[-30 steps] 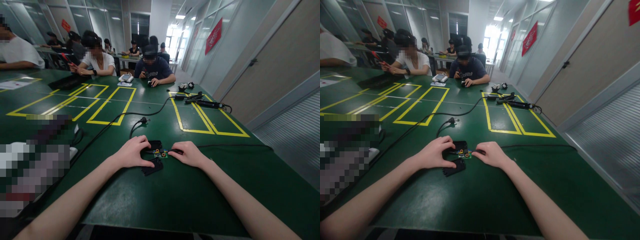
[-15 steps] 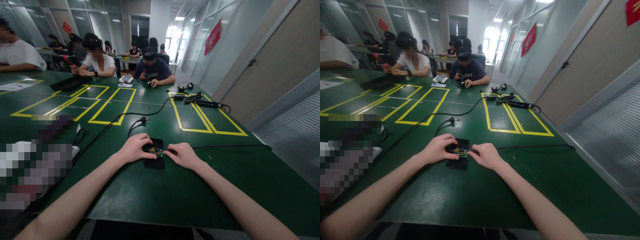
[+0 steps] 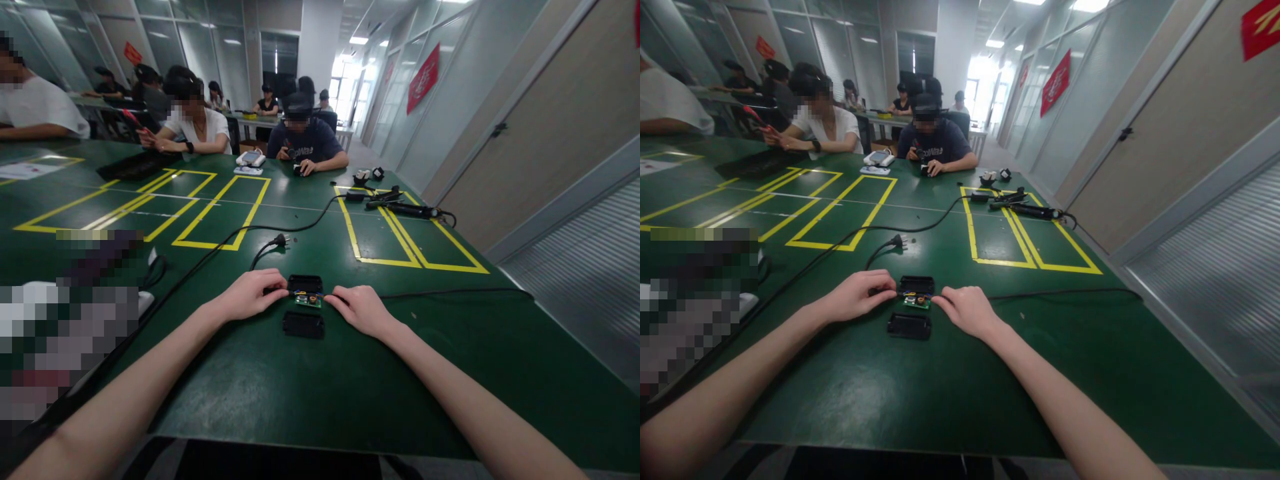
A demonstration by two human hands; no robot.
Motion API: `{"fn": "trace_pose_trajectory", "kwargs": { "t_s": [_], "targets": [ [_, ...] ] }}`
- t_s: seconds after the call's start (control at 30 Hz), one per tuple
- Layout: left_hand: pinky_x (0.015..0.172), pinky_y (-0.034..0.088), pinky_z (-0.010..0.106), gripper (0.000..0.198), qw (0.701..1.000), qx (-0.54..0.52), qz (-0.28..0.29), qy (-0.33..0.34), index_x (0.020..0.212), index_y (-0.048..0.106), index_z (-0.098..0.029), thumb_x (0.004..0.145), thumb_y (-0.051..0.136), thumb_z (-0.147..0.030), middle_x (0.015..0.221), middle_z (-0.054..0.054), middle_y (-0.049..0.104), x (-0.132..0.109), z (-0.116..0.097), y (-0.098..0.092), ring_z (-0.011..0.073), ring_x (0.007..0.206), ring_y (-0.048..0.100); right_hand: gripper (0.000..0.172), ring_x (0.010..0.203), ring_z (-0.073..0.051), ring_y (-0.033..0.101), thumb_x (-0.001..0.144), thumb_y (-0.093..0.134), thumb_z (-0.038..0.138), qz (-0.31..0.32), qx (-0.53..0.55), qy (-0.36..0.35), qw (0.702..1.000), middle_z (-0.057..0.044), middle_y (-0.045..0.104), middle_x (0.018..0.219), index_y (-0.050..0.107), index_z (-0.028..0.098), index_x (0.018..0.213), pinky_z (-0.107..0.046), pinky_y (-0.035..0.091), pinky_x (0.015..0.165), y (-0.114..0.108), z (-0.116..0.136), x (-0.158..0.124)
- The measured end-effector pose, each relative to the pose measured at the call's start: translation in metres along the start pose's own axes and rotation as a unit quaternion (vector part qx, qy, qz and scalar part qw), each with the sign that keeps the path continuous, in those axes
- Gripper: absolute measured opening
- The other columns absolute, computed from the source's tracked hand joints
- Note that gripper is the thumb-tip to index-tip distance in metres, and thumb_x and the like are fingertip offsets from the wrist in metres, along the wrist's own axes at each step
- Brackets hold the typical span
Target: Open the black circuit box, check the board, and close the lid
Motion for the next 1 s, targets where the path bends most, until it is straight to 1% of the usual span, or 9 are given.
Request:
{"fn": "trace_pose_trajectory", "kwargs": {
  "t_s": [0.1, 0.17, 0.27, 0.33, 0.47, 0.57, 0.77, 0.93, 1.0],
  "targets": [
    [0.071, 0.046, 0.027, 0.029, 0.999, 0.028, -0.001, -0.015, 0.095, 0.064, -0.019, 0.104, 0.046, -0.041, 0.09, 0.003, 0.068, 0.001, 0.0, 0.001, 0.0179, 0.079, 0.064, 0.049, 0.062, -0.02, 0.066, 0.111, 0.037, 0.047, -0.009, -0.004, -0.002, 1.0, -0.005, 0.069, 0.066, 0.065, 0.02, 0.081, -0.028, 0.03, 0.06, -0.001, 0.001, 0.0],
    [0.07, 0.046, 0.027, 0.032, 0.999, 0.049, 0.01, -0.02, 0.095, 0.063, -0.02, 0.106, 0.04, -0.04, 0.088, 0.003, 0.069, 0.001, -0.001, 0.002, 0.0187, 0.079, 0.065, 0.049, 0.06, -0.019, 0.064, 0.111, 0.035, 0.046, -0.01, -0.003, -0.001, 1.0, -0.005, 0.067, 0.065, 0.065, 0.02, 0.081, -0.028, 0.03, 0.059, -0.001, 0.001, 0.0],
    [0.067, 0.042, 0.026, 0.038, 0.996, 0.076, 0.023, -0.026, 0.087, 0.059, -0.02, 0.108, 0.034, -0.039, 0.078, 0.002, 0.065, 0.0, -0.003, 0.002, 0.0183, 0.071, 0.062, 0.048, 0.058, -0.018, 0.062, 0.112, 0.034, 0.044, 0.0, -0.001, -0.013, 1.0, -0.004, 0.066, 0.063, 0.063, 0.02, 0.08, -0.028, 0.029, 0.059, -0.002, 0.002, -0.002],
    [0.064, 0.039, 0.026, 0.042, 0.996, 0.085, 0.025, -0.026, 0.081, 0.055, -0.021, 0.109, 0.03, -0.04, 0.071, 0.001, 0.061, -0.001, -0.005, 0.001, 0.0176, 0.066, 0.058, 0.048, 0.058, -0.017, 0.062, 0.112, 0.035, 0.042, 0.009, 0.004, -0.037, 0.999, -0.003, 0.066, 0.064, 0.062, 0.02, 0.079, -0.027, 0.029, 0.059, -0.002, 0.004, -0.004],
    [0.06, 0.032, 0.027, 0.05, 0.996, 0.074, 0.042, -0.015, 0.071, 0.047, -0.021, 0.11, 0.024, -0.042, 0.062, -0.001, 0.051, -0.003, -0.011, 0.0, 0.016, 0.057, 0.051, 0.047, 0.057, -0.016, 0.059, 0.112, 0.035, 0.041, 0.024, 0.031, -0.089, 0.995, -0.002, 0.064, 0.064, 0.062, 0.02, 0.079, -0.027, 0.029, 0.06, -0.005, 0.009, -0.008],
    [0.059, 0.029, 0.027, 0.052, 0.996, 0.063, 0.063, -0.012, 0.065, 0.043, -0.02, 0.109, 0.026, -0.043, 0.057, -0.001, 0.047, -0.004, -0.014, 0.001, 0.0149, 0.053, 0.047, 0.047, 0.056, -0.015, 0.057, 0.111, 0.037, 0.041, 0.034, 0.048, -0.1, 0.993, -0.001, 0.062, 0.062, 0.061, 0.02, 0.078, -0.027, 0.029, 0.059, -0.007, 0.011, -0.01],
    [0.057, 0.028, 0.028, 0.052, 0.994, 0.062, 0.094, -0.015, 0.063, 0.048, -0.02, 0.107, 0.032, -0.043, 0.055, 0.0, 0.05, -0.004, -0.017, 0.005, 0.0145, 0.052, 0.047, 0.039, 0.058, -0.016, 0.062, 0.107, 0.051, 0.041, 0.023, 0.065, -0.106, 0.992, -0.002, 0.067, 0.064, 0.066, 0.02, 0.078, -0.027, 0.032, 0.058, -0.006, 0.01, -0.009],
    [0.057, 0.03, 0.028, 0.051, 0.993, 0.092, 0.071, -0.018, 0.069, 0.054, -0.02, 0.108, 0.031, -0.042, 0.06, 0.001, 0.056, -0.003, -0.013, 0.008, 0.0163, 0.055, 0.053, 0.024, 0.061, -0.016, 0.066, 0.103, 0.058, 0.039, -0.014, 0.11, -0.093, 0.989, -0.002, 0.073, 0.073, 0.072, 0.02, 0.096, -0.025, 0.039, 0.062, -0.006, 0.007, -0.009],
    [0.057, 0.032, 0.027, 0.05, 0.992, 0.104, 0.061, -0.017, 0.07, 0.056, -0.02, 0.108, 0.031, -0.042, 0.061, 0.001, 0.057, -0.003, -0.012, 0.008, 0.0169, 0.057, 0.055, 0.024, 0.065, -0.016, 0.067, 0.105, 0.055, 0.036, -0.025, 0.123, -0.099, 0.987, -0.003, 0.075, 0.078, 0.072, 0.02, 0.098, -0.025, 0.041, 0.064, -0.006, 0.007, -0.009]
  ]
}}
Point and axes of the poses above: each hand's wrist, its own x-axis towards the middle knuckle, its own y-axis out of the palm, z = x × y, the point moved 2 cm from there along x, towards the middle knuckle
